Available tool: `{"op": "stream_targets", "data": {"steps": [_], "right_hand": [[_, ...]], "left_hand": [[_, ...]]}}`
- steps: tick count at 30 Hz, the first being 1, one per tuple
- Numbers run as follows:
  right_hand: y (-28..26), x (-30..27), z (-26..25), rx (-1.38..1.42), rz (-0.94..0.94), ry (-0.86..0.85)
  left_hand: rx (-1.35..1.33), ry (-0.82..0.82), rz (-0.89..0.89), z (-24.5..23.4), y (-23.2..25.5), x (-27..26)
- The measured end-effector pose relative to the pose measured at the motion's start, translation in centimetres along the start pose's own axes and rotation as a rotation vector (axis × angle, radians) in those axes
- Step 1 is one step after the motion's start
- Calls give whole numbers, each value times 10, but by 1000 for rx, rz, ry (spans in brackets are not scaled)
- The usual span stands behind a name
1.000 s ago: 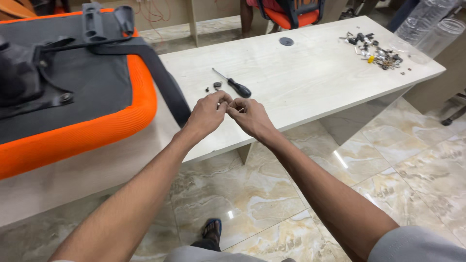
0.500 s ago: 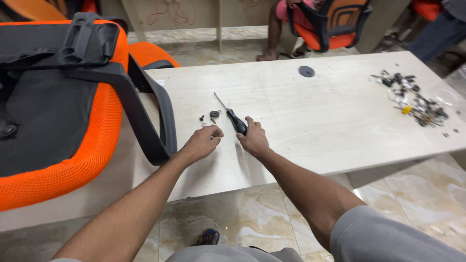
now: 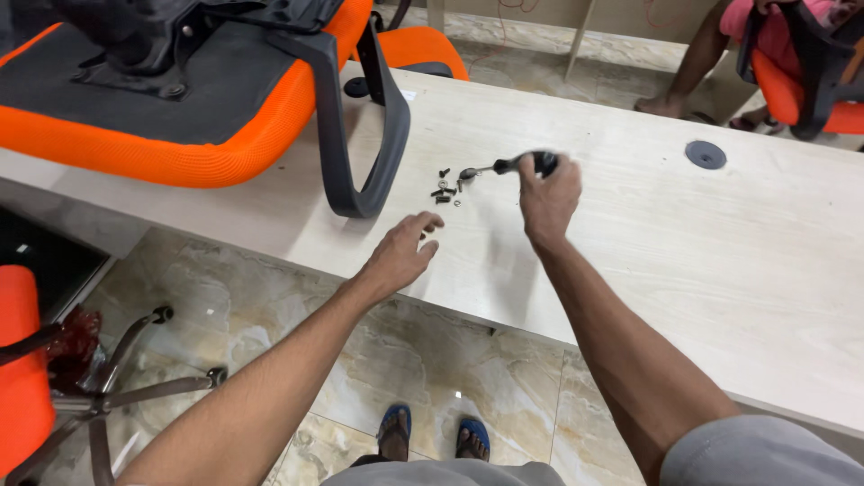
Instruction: The person attaches a black plastic bracket to the underside of an orange office chair seat using a screwdriver and screws. They then place the seat onto a metal chair base and secure it with additional screws and washers.
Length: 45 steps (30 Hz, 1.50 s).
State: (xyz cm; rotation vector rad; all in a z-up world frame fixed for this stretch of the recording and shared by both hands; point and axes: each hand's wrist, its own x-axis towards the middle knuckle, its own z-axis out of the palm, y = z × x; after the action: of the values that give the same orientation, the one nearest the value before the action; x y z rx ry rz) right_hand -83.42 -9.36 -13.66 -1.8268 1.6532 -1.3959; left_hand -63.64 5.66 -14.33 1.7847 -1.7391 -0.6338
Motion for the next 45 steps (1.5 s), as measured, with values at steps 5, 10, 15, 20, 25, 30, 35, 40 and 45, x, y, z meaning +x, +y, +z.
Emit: {"op": "stream_targets", "data": {"steps": [5,10,15,20,25,30,35,40,45], "right_hand": [[-100,23,-11,538,-252,0],[-206,-58,28,1089,-198,-310],[-318,-140,85,1235,-261,-538],[-428,-211,152,1246,-337,-783],[-495,-177,210,1271,-434,-777],[-533,-86,280,1321,-575,-729],[-532,-36,345,1209,-563,-632],[-524,-32,387,1239,-534,-633],[-524,-35,408,1164,-408,-652]], "left_hand": [[-12,346,228,-35,20,-7],[-368,260,108,-62,7,-43],[-143,745,176,-134,-52,-104],[-220,794,52,-246,-115,-159],[-137,904,431,-333,-158,-156],[-19,959,353,-401,-211,-123],[10,820,215,-455,-259,-69],[26,428,145,-493,-301,-2],[-139,62,15,-517,-329,54]]}}
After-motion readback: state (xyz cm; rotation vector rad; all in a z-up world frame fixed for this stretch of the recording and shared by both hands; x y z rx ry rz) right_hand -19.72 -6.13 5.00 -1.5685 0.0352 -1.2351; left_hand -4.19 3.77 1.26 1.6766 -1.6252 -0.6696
